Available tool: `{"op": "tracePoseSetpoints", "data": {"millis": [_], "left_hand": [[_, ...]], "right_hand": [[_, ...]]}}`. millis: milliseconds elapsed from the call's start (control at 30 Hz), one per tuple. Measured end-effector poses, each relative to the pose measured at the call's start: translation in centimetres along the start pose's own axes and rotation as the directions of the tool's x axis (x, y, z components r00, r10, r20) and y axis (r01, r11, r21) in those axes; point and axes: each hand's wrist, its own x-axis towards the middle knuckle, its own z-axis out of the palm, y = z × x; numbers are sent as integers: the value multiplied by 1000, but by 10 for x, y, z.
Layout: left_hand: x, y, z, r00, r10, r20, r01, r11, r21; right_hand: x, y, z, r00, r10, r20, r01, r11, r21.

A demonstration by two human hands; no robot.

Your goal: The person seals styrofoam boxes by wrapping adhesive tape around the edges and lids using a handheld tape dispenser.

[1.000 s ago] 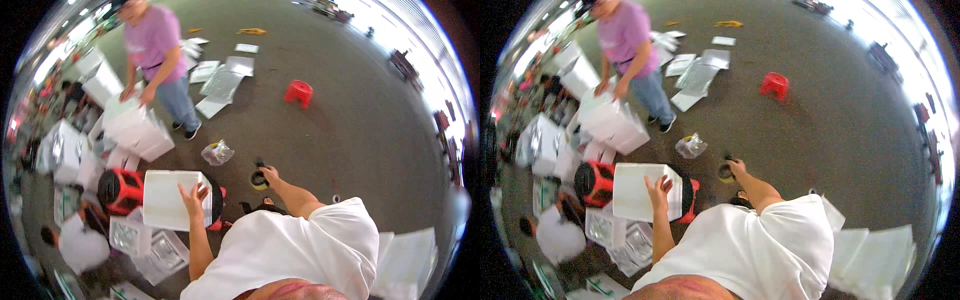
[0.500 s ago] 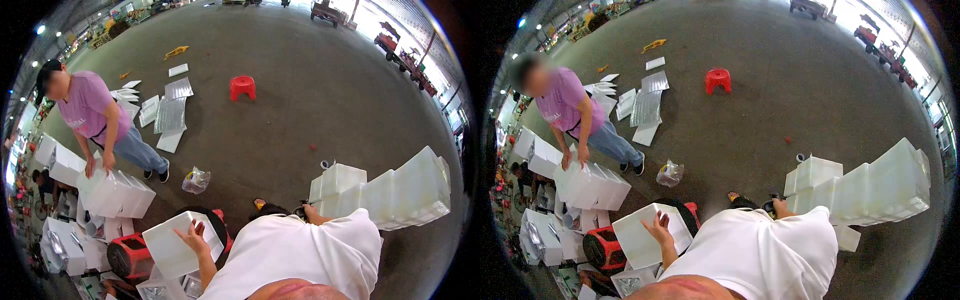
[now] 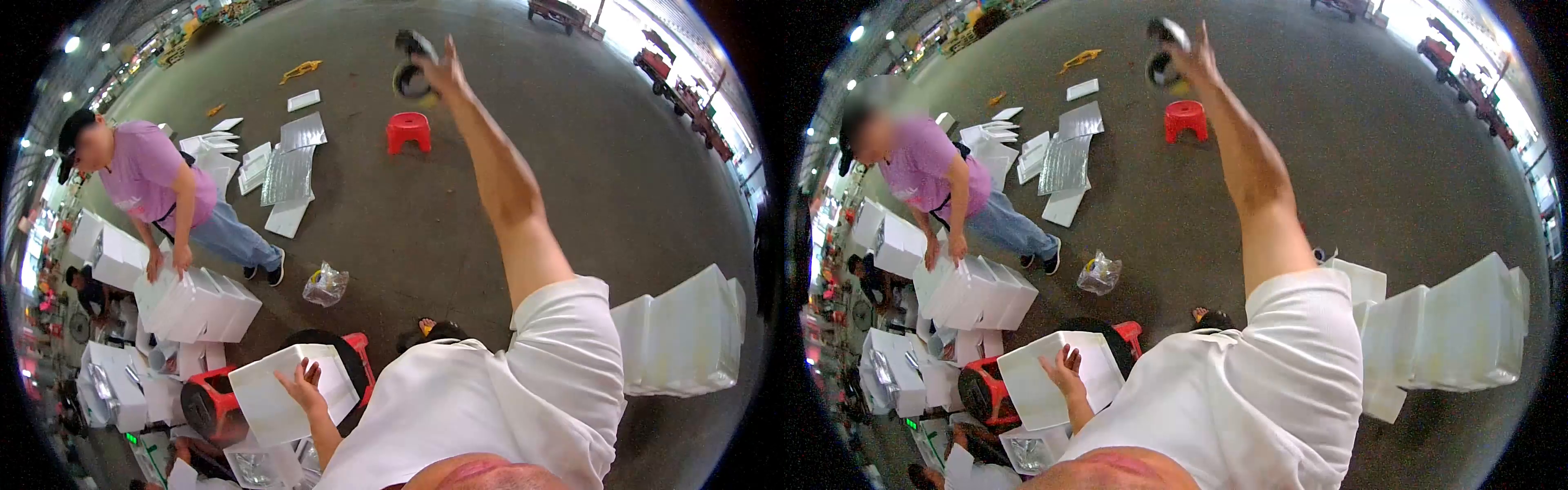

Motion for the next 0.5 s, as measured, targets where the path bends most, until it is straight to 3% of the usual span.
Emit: {"op": "tracePoseSetpoints", "data": {"millis": [67, 167, 233, 333, 367, 400, 467, 500], "left_hand": [[-3, 4, 4, 1000, -7, 2, 7, 1000, 7], [-2, -3, 5, 999, 3, -40, -3, 1000, -13], [-6, -3, 8, 998, -4, -60, 3, 1000, -25], [-8, 4, 16, 997, -3, -73, 1, 999, -36], [-9, 4, 16, 998, 2, -61, -4, 999, -41], [-12, 4, 14, 999, 6, -53, -9, 999, -46], [-13, 5, 12, 996, 19, -84, -24, 998, -63], [-13, 3, 12, 995, 25, -101, -33, 996, -79]], "right_hand": [[64, -29, -3, 997, 71, 5, -71, 996, -57], [119, -42, -3, 989, 116, 91, -116, 993, 2], [151, -41, 5, 990, 126, 70, -120, 989, -84], [204, -35, 20, 996, 61, 61, -54, 992, -111], [198, -37, 16, 999, 30, 16, -25, 973, -231], [186, -16, 22, 997, 29, 75, -17, 986, -163], [129, 5, 24, 986, -118, 122, 136, 979, -152], [118, 56, 46, 973, -214, 91, 227, 957, -181]]}}
